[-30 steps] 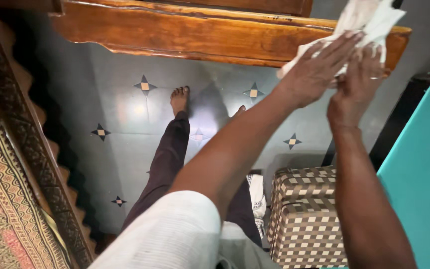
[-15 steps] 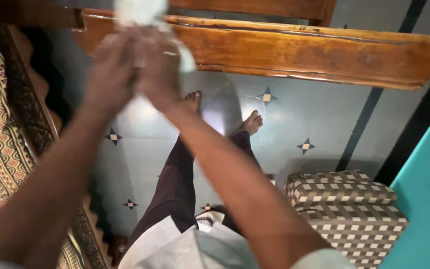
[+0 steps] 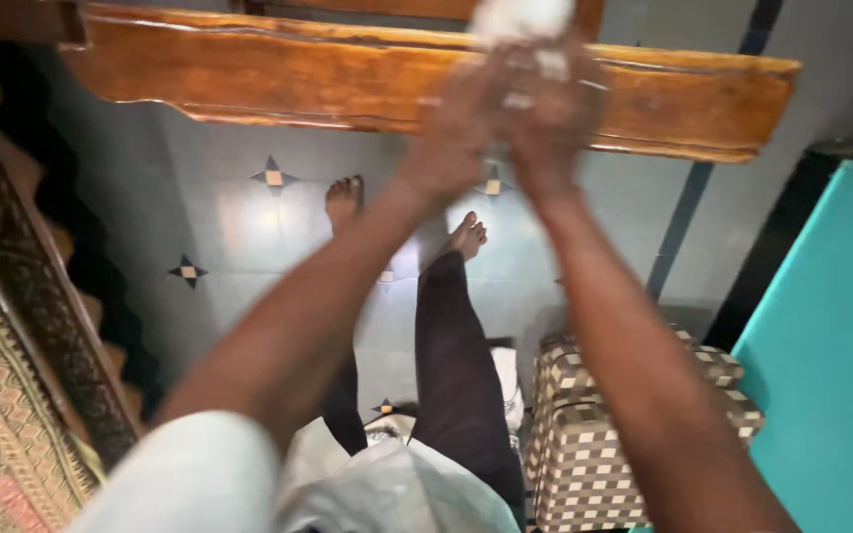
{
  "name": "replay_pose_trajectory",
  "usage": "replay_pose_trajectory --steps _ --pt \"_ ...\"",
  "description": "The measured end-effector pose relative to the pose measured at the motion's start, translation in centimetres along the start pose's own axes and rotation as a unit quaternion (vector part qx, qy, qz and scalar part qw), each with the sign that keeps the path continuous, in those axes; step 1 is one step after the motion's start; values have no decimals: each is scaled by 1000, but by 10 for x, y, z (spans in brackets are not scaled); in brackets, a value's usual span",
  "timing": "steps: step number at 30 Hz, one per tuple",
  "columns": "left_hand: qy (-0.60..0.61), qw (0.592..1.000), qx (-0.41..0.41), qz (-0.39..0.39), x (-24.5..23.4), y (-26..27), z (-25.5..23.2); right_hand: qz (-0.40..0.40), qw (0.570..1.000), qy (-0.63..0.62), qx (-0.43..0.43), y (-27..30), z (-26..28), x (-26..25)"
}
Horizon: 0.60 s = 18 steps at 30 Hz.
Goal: The person wipes a wooden chair using a cloth, cleaning the frame, backrest slats, and legs.
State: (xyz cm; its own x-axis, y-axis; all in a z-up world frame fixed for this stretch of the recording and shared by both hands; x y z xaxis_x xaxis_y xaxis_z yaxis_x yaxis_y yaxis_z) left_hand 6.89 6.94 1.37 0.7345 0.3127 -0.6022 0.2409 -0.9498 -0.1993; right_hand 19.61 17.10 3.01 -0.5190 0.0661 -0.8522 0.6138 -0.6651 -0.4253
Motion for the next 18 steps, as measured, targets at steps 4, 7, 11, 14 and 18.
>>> replay_pose_trajectory --steps 4,7,11,14,18 --pt "108 993 31 -46 120 -65 -115 30 995 86 40 9 -120 -111" --pt "78 997 14 -20 151 -79 -156 0 984 -66 167 22 -152 -134" --pt "103 994 30 -14 131 -82 -139 -29 977 58 205 35 -140 -98" --pt "104 994 31 5 48 -42 -67 5 986 32 166 35 -66 -39" --pt "-99 991 82 -39 -87 26 19 22 994 -63 90 14 85 43"
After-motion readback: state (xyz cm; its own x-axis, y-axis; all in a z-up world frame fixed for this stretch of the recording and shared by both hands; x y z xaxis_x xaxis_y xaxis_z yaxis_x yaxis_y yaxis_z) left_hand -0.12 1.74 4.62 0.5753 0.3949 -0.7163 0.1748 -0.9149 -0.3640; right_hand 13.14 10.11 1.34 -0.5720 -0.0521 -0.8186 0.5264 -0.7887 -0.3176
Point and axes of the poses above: each hand's wrist, its own y-axis away from the middle knuckle, its own x-axis out of the palm, z = x × y, the point moved 1 cm from there along -y, towards the middle knuckle, and after that the axes turned 9 degrees about -z, right-handed, at the moved point
